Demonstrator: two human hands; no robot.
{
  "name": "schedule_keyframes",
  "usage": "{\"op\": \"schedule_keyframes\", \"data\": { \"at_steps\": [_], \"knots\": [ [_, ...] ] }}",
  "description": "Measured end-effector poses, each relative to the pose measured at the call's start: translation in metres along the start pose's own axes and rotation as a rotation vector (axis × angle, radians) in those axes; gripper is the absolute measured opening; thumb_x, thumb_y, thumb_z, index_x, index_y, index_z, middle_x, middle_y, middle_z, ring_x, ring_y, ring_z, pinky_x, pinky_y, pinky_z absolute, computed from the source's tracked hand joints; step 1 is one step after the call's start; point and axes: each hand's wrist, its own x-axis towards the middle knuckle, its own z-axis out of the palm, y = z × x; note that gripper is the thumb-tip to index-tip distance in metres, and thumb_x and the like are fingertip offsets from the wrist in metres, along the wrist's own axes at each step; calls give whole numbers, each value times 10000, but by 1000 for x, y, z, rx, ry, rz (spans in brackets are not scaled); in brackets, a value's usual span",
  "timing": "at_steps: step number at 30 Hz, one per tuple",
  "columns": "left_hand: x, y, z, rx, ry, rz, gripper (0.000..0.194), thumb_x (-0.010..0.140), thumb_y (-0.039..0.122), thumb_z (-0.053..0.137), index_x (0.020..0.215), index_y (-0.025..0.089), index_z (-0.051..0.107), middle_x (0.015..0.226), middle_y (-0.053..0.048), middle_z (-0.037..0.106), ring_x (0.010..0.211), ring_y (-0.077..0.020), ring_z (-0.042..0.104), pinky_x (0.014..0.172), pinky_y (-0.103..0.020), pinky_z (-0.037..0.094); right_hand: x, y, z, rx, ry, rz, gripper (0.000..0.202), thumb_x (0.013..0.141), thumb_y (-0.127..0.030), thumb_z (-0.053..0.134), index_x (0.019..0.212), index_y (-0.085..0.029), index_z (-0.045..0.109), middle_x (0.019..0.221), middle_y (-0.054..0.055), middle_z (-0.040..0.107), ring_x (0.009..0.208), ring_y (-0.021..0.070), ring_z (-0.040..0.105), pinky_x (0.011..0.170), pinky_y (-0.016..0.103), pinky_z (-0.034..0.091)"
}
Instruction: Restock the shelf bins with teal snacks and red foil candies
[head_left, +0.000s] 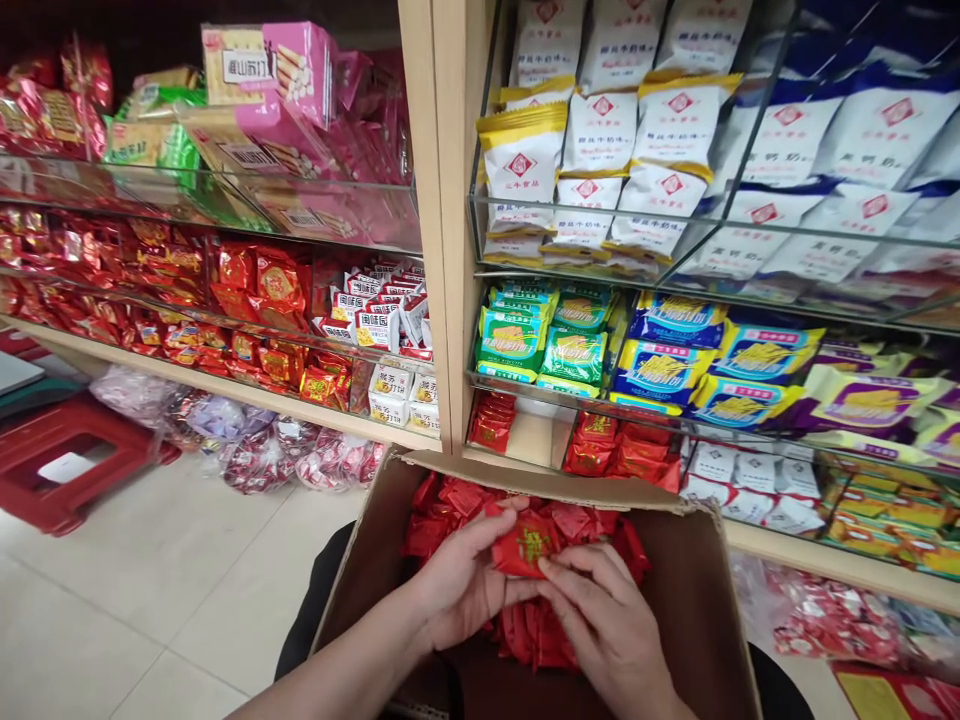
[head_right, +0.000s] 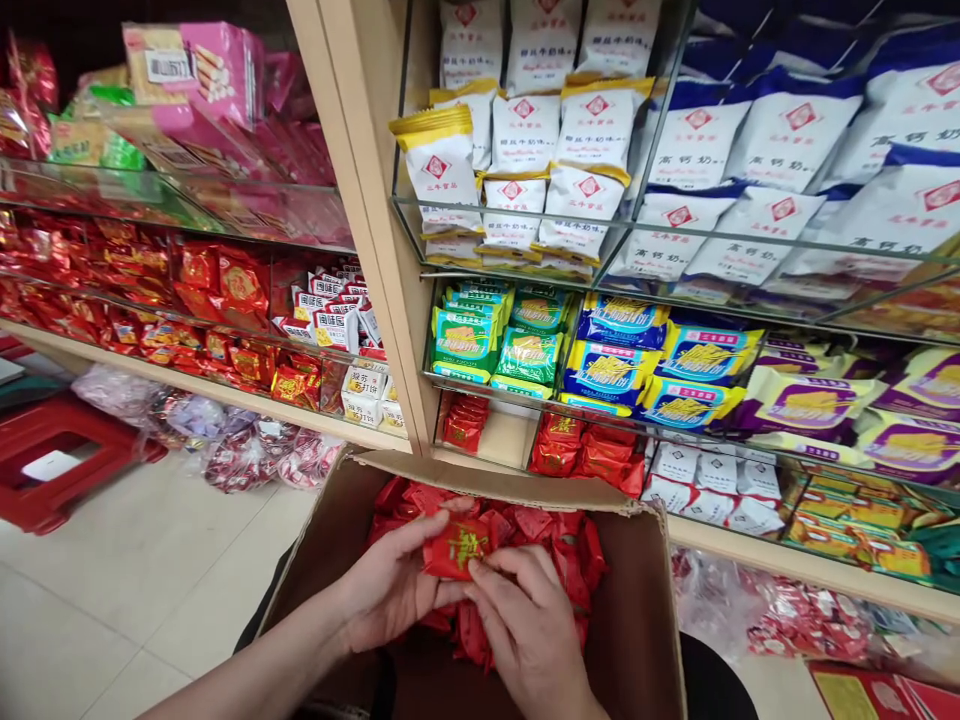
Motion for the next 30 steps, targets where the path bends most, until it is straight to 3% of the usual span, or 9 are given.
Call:
{"op": "schedule_keyframes", "data": {
  "at_steps": [2,4,7,9,14,21,24,27,30],
  "knots": [
    [1,-1,-1,-25,-9,85,381,748,177,548,1120,226,483,990,-56,611,875,-157,590,857,-342,393,-3,-2,4,44,46,108,210,729,-197,577,921,-252,640,914,58,588,872,185,545,746,320,466],
    [3,-3,-2,-23,-27,133,410,740,134,554,1134,225,484,1020,-62,603,924,-164,576,882,-342,382,-3,-3,9,159,159,357,231,735,-282,571,958,-232,604,982,70,573,918,197,543,766,322,471],
    [5,-8,-6,-8,-46,156,415,739,151,577,1134,236,484,1033,-61,602,943,-172,567,879,-353,389,3,-1,17,456,191,712,346,719,-407,564,994,-197,561,879,60,610,782,185,578,651,293,501],
    [6,-10,-7,18,-53,161,405,731,164,596,1114,245,489,1023,-53,607,922,-170,575,859,-361,402,6,2,21,626,149,819,351,685,-443,590,916,-179,583,760,33,613,665,166,567,562,268,491],
    [4,-10,-7,176,-35,233,256,702,205,637,949,178,574,934,-58,634,860,-160,590,827,-306,415,7,10,24,706,189,817,246,631,-404,659,715,-174,634,610,-13,586,547,120,513,517,226,439],
    [1,-6,-13,261,76,223,231,697,268,640,900,176,581,884,-48,635,771,-136,591,721,-257,441,15,7,16,646,180,777,254,641,-428,640,690,-179,656,627,8,629,592,149,559,556,247,463],
    [1,-9,-15,264,100,289,249,660,238,675,871,180,558,855,-21,628,768,-118,575,759,-260,427,16,2,15,647,155,774,288,592,-392,690,806,-204,649,779,25,673,730,186,599,656,277,487],
    [1,-15,-14,268,88,322,256,678,251,656,880,192,510,832,-6,614,747,-108,566,737,-255,429,15,-7,19,774,37,800,420,581,-375,704,955,-225,584,865,46,682,801,221,620,699,333,500],
    [-4,-8,-14,556,113,424,242,723,273,597,924,191,490,826,-22,594,764,-122,557,718,-254,436,21,-15,12,726,-26,777,347,644,-387,651,926,-206,561,846,53,678,788,222,626,704,339,500]
  ]
}}
